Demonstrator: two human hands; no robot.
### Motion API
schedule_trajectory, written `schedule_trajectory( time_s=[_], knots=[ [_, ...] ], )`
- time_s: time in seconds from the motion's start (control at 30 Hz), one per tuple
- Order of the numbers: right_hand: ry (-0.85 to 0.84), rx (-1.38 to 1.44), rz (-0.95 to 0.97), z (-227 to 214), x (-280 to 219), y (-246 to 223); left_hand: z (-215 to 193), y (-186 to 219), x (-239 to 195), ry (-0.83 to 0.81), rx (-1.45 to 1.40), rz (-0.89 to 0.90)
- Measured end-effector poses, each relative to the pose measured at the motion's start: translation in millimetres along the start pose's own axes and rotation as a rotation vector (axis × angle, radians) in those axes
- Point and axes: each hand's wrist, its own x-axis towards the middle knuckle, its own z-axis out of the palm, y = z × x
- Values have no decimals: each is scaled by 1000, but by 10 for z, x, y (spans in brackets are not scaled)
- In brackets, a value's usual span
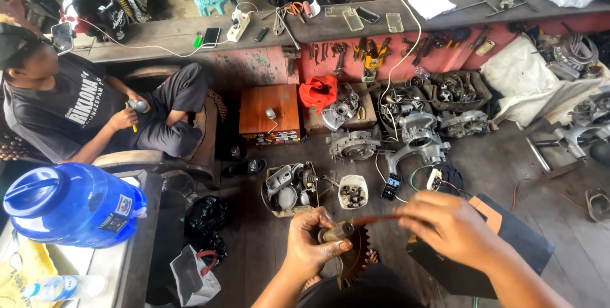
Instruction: Cleaning a motorcycle starter clutch assembly with a brush and solvent while sitting on the floor.
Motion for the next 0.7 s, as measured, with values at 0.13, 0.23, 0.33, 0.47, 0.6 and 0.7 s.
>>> schedule_trajectory(
  time_s=[0.13, 0.23, 0.33, 0.47, 0.6, 0.7],
  knots=[
    [-214, 286, -124, 38, -71, -130, 1, 69, -44, -15, 4, -5],
    [-49, 81, 19, 126, -153, -32, 10, 74, -122, -15, -4, 10],
    [-132, 136, -52, 119, -139, -37, -37, 96, -31, -14, 210, 42],
    [-90, 112, -6, 94, -138, -59, 9, 88, -51, -26, 76, -25],
    [-83, 104, -61, 59, -241, -115, 74, 127, -26, -20, 89, -62],
    [90, -236, 37, -21, -203, -108, 102, 39, -39, -27, -140, -125]
  ],
)
